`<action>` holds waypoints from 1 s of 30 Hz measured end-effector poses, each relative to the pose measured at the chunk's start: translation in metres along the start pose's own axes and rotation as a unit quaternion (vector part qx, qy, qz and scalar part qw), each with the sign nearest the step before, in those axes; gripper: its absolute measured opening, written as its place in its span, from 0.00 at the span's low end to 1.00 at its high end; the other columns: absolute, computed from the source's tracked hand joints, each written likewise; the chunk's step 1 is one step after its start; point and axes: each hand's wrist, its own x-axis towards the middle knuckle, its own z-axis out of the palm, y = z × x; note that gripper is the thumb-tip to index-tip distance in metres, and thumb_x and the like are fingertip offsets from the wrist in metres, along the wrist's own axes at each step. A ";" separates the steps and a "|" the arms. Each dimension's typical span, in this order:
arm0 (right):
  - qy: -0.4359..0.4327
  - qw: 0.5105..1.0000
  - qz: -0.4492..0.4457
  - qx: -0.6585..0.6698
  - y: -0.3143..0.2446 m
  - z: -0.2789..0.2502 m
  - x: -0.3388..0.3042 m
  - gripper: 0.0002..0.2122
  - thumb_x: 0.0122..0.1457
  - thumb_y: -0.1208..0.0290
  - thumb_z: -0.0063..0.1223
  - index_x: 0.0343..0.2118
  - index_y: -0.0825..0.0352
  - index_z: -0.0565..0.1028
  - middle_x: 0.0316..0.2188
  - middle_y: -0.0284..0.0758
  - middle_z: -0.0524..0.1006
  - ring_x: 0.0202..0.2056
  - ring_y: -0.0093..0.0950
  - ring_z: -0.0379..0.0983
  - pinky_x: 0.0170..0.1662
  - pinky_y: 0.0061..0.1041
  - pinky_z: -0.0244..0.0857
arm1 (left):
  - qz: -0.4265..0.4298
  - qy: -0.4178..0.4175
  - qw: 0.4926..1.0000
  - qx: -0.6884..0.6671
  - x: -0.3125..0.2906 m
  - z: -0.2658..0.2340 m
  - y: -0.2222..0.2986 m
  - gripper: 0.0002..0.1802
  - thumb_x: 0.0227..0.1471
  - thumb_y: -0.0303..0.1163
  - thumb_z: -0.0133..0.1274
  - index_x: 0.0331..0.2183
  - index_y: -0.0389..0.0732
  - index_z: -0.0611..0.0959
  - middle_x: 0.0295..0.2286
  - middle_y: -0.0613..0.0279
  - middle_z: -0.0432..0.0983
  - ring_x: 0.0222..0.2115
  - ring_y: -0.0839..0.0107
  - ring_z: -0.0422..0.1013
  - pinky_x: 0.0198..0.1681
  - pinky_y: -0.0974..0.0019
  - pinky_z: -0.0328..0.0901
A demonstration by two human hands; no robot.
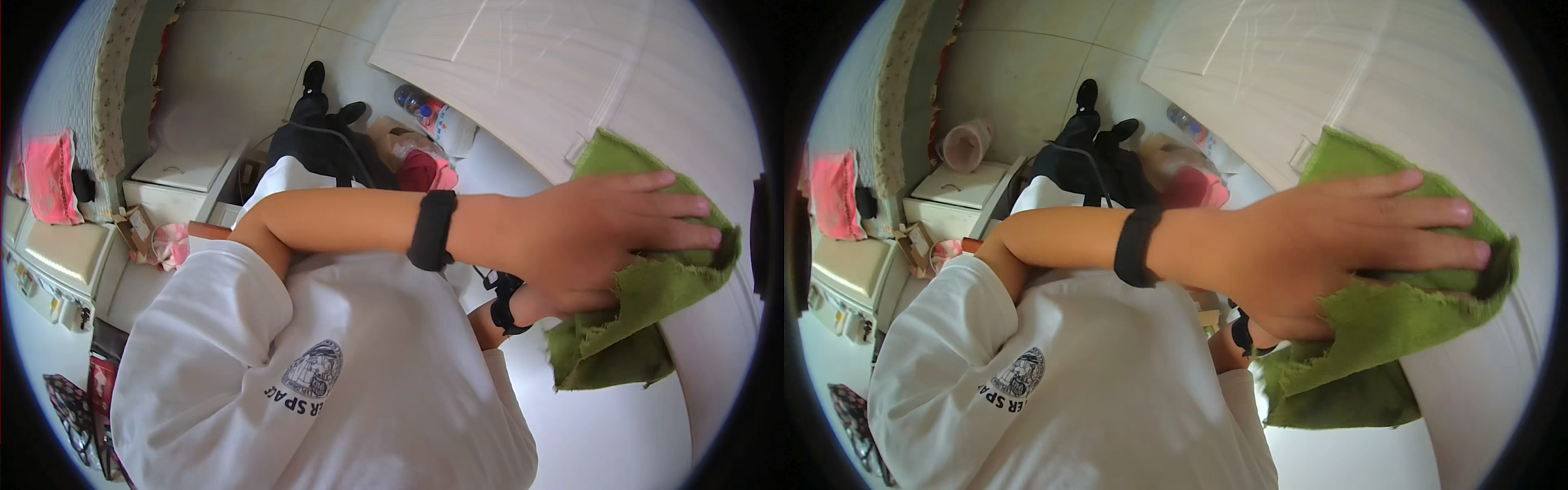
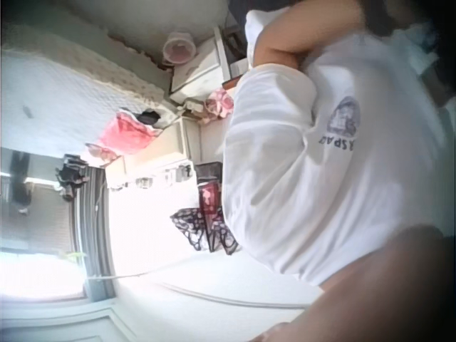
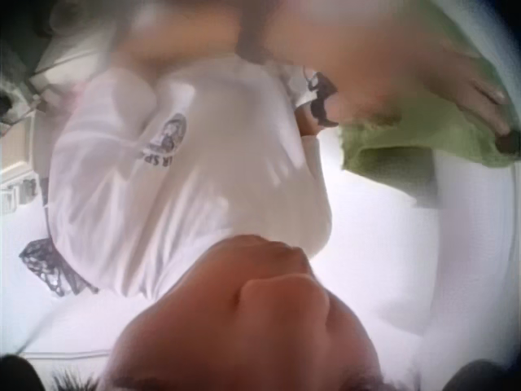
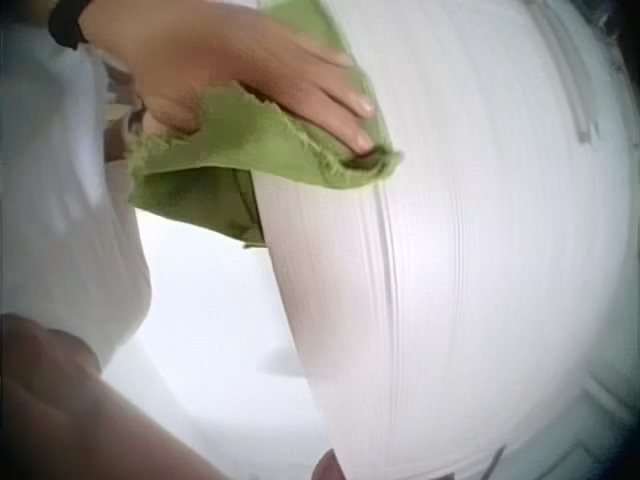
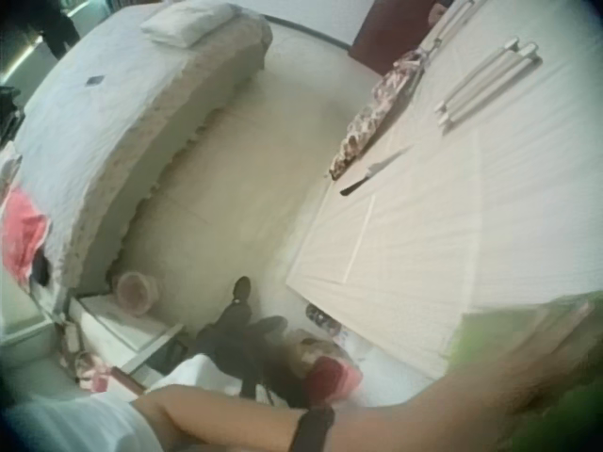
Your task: The person wipes down the surface and sides of a white wooden cabinet using a green cloth.
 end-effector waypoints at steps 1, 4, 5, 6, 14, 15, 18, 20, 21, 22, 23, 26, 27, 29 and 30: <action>-0.002 1.000 0.005 -0.018 0.001 -0.003 -0.005 0.31 0.52 0.61 0.61 0.57 0.64 0.62 0.55 0.40 0.66 0.54 0.39 0.63 0.55 0.39 0.58 | -0.040 -0.027 0.998 -0.034 -0.002 -0.001 -0.002 0.27 0.34 0.32 0.57 0.43 0.37 0.80 0.59 0.59 0.59 0.63 0.54 0.49 0.64 0.44 0.46; -0.028 0.998 0.015 -0.051 0.004 0.014 -0.012 0.30 0.52 0.62 0.60 0.57 0.65 0.62 0.55 0.41 0.66 0.54 0.39 0.63 0.55 0.39 0.58 | -0.140 -0.036 0.985 -0.094 0.002 -0.028 -0.003 0.32 0.33 0.25 0.53 0.47 0.36 0.77 0.60 0.62 0.58 0.64 0.61 0.47 0.66 0.50 0.41; -0.035 0.997 0.021 -0.065 0.007 0.021 -0.014 0.30 0.52 0.62 0.60 0.57 0.65 0.62 0.55 0.41 0.66 0.54 0.40 0.63 0.55 0.39 0.58 | -0.148 -0.036 0.983 -0.098 -0.007 -0.033 -0.012 0.32 0.33 0.25 0.53 0.47 0.36 0.77 0.60 0.62 0.58 0.64 0.61 0.47 0.66 0.50 0.41; -0.040 0.995 0.026 -0.085 0.011 0.029 -0.012 0.30 0.52 0.62 0.60 0.57 0.65 0.62 0.55 0.41 0.66 0.54 0.40 0.63 0.55 0.39 0.58 | -0.171 -0.041 0.980 -0.088 -0.018 -0.036 -0.025 0.38 0.32 0.24 0.51 0.53 0.40 0.72 0.61 0.65 0.55 0.65 0.62 0.44 0.67 0.51 0.37; -0.101 0.983 0.051 -0.146 0.036 0.061 -0.021 0.28 0.54 0.65 0.58 0.56 0.68 0.62 0.55 0.43 0.65 0.54 0.40 0.63 0.56 0.39 0.57 | -0.324 -0.070 0.935 -0.125 -0.028 -0.066 -0.047 0.45 0.31 0.18 0.42 0.58 0.48 0.68 0.63 0.70 0.53 0.66 0.67 0.40 0.67 0.57 0.29; -0.109 0.980 0.049 -0.158 0.035 0.054 -0.026 0.28 0.54 0.65 0.58 0.56 0.68 0.62 0.55 0.43 0.65 0.54 0.40 0.63 0.56 0.39 0.57 | -0.302 -0.101 0.945 -0.069 -0.027 -0.064 -0.045 0.45 0.31 0.18 0.43 0.58 0.47 0.68 0.63 0.70 0.52 0.66 0.68 0.40 0.67 0.55 0.31; -0.147 0.971 0.049 -0.184 0.037 0.047 -0.052 0.27 0.54 0.66 0.57 0.56 0.69 0.62 0.56 0.44 0.64 0.54 0.40 0.62 0.56 0.39 0.57 | -0.280 -0.106 0.954 -0.021 -0.031 -0.066 -0.047 0.47 0.28 0.19 0.44 0.59 0.47 0.66 0.62 0.70 0.55 0.65 0.69 0.44 0.67 0.54 0.36; -0.164 0.965 0.046 -0.198 0.035 0.042 -0.059 0.27 0.55 0.66 0.56 0.56 0.70 0.62 0.56 0.44 0.64 0.54 0.40 0.62 0.56 0.39 0.57 | -0.282 -0.077 0.956 -0.037 -0.034 -0.066 -0.052 0.51 0.25 0.18 0.45 0.60 0.47 0.64 0.60 0.69 0.59 0.64 0.69 0.47 0.67 0.55 0.38; -0.176 0.961 0.045 -0.206 0.037 0.044 -0.060 0.27 0.55 0.67 0.56 0.55 0.70 0.62 0.56 0.45 0.64 0.54 0.40 0.62 0.56 0.39 0.56 | -0.296 -0.065 0.953 0.020 -0.038 -0.065 -0.060 0.51 0.25 0.20 0.45 0.60 0.47 0.64 0.60 0.66 0.59 0.64 0.68 0.47 0.67 0.54 0.39; -0.177 0.962 0.045 -0.205 0.041 0.041 -0.061 0.26 0.55 0.67 0.56 0.55 0.70 0.62 0.56 0.45 0.64 0.54 0.40 0.62 0.56 0.39 0.56 | -0.302 -0.061 0.950 0.048 -0.040 -0.062 -0.061 0.52 0.24 0.20 0.45 0.60 0.47 0.63 0.60 0.65 0.59 0.64 0.67 0.47 0.67 0.54 0.39; -0.173 0.963 0.049 -0.202 0.041 0.039 -0.063 0.26 0.55 0.67 0.55 0.55 0.71 0.62 0.56 0.45 0.64 0.54 0.40 0.62 0.56 0.39 0.56 | -0.309 -0.056 0.946 0.078 -0.040 -0.064 -0.065 0.52 0.24 0.21 0.46 0.60 0.46 0.63 0.60 0.64 0.59 0.64 0.66 0.47 0.67 0.53 0.39; -0.150 0.970 0.054 -0.183 0.034 0.032 -0.057 0.26 0.56 0.68 0.55 0.55 0.72 0.62 0.56 0.46 0.64 0.54 0.40 0.62 0.56 0.39 0.56 | -0.298 0.004 0.951 0.084 -0.031 -0.066 -0.064 0.49 0.26 0.25 0.51 0.59 0.46 0.66 0.60 0.59 0.58 0.64 0.59 0.47 0.66 0.48 0.40; -0.136 0.972 0.058 -0.182 0.030 0.027 -0.054 0.25 0.56 0.69 0.54 0.55 0.72 0.62 0.56 0.46 0.63 0.53 0.40 0.62 0.56 0.39 0.56 | -0.275 -0.004 0.961 0.023 -0.020 -0.059 -0.055 0.47 0.27 0.29 0.54 0.58 0.44 0.68 0.60 0.58 0.57 0.64 0.56 0.47 0.66 0.46 0.40; -0.118 0.976 0.059 -0.175 0.022 0.023 -0.045 0.25 0.56 0.69 0.54 0.55 0.73 0.62 0.56 0.47 0.63 0.53 0.40 0.62 0.56 0.39 0.56 | -0.187 -0.012 0.982 -0.030 0.000 -0.045 -0.040 0.45 0.29 0.36 0.59 0.56 0.43 0.71 0.60 0.58 0.57 0.63 0.52 0.48 0.65 0.43 0.41; -0.108 0.978 0.060 -0.169 0.019 0.022 -0.043 0.25 0.56 0.69 0.54 0.55 0.73 0.62 0.56 0.47 0.63 0.53 0.40 0.62 0.56 0.39 0.56 | -0.122 -0.014 0.992 -0.030 0.009 -0.037 -0.036 0.45 0.29 0.41 0.60 0.55 0.43 0.72 0.60 0.59 0.58 0.62 0.51 0.49 0.65 0.42 0.42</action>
